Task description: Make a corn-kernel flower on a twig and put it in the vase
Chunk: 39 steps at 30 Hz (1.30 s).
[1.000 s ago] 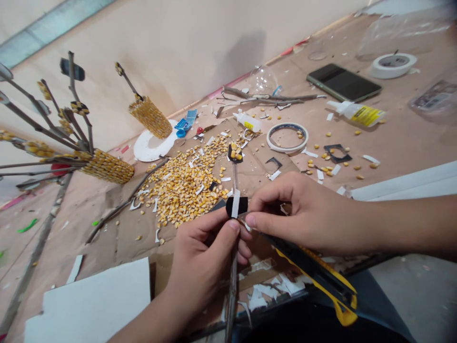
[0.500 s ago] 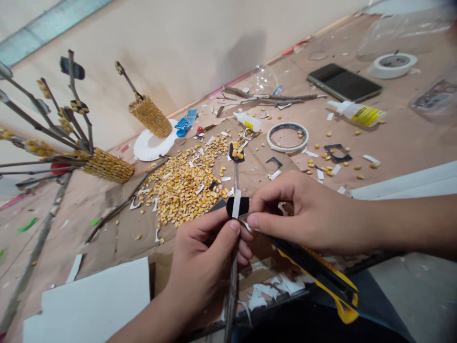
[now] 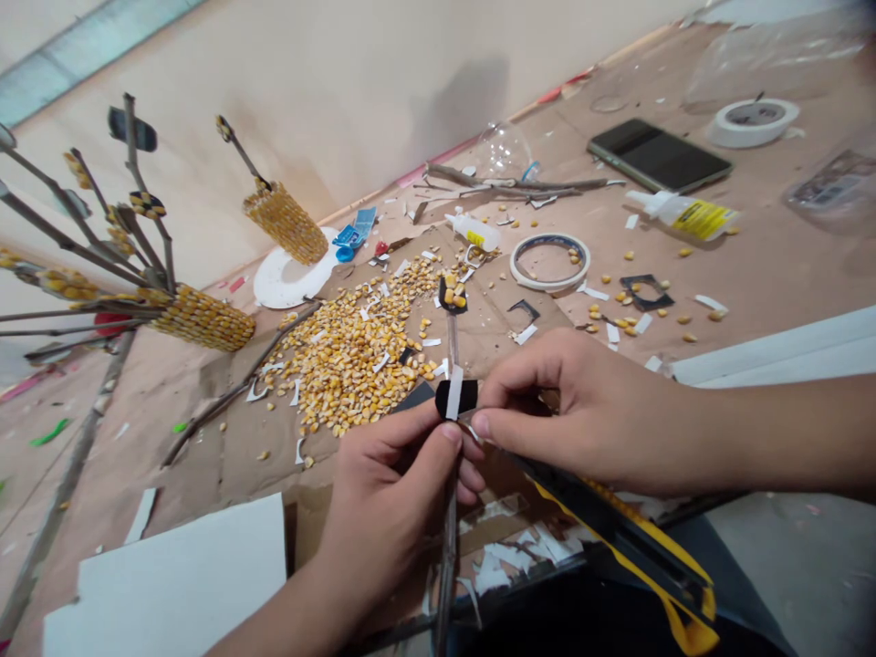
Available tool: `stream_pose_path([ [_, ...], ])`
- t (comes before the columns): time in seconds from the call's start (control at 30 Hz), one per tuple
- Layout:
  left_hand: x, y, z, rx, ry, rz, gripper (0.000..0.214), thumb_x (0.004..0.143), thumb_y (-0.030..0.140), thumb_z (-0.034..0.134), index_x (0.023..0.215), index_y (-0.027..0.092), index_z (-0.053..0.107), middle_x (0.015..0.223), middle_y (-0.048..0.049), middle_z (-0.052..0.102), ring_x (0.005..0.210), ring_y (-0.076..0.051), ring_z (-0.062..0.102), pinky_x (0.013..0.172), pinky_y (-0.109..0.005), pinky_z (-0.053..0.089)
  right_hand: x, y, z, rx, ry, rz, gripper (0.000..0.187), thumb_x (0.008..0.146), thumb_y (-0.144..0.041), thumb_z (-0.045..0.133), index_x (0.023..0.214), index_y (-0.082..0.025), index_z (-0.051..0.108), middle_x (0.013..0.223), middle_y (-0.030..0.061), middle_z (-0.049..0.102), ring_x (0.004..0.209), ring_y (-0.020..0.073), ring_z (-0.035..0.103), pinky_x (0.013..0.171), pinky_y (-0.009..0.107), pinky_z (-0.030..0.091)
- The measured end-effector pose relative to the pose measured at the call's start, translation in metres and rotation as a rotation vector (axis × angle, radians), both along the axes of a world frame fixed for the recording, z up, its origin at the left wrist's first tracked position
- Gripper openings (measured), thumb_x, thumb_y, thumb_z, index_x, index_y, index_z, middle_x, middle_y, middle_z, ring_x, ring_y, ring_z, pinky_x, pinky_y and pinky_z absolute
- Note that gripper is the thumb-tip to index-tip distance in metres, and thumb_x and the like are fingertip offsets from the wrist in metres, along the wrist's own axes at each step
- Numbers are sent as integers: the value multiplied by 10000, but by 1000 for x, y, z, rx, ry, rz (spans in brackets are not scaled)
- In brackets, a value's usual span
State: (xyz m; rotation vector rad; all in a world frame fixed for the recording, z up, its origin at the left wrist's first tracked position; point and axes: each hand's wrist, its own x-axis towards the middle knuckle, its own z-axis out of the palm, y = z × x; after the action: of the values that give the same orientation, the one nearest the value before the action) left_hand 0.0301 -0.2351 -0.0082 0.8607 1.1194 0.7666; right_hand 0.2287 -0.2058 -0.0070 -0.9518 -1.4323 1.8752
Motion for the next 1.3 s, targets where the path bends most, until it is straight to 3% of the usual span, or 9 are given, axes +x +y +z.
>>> stream_pose_path([
  [0.23,-2,2,-3,25,4,-19,184,921,313,784,821,165,830,687,-33,735,582,-98,665,571,-167,573,1,1,-1,-1,26,39,239,926,-179,633,698,-219,695,777,1,794,763,153,767,713,237,590],
  [0.77,0,5,4,-2,12,-17,205,912,303,787,767,159,811,658,-39,738,572,-105,668,568,-173,559,1,2,1,-24,37,52,275,935,-369,730,703,-225,706,799,19,790,797,185,756,780,300,606],
  [1.03,-2,3,4,3,19,-27,185,934,285,769,805,163,820,704,-39,754,608,-102,690,594,-166,579,-1,4,0,-48,30,55,322,931,-401,745,678,-226,650,761,6,772,760,166,743,718,267,585],
  [1.3,-1,7,6,43,42,-45,199,929,291,773,784,159,808,679,-37,747,594,-110,691,587,-170,578,2,3,1,13,-38,-2,264,918,-307,713,689,-223,612,764,8,771,725,161,723,653,262,551],
])
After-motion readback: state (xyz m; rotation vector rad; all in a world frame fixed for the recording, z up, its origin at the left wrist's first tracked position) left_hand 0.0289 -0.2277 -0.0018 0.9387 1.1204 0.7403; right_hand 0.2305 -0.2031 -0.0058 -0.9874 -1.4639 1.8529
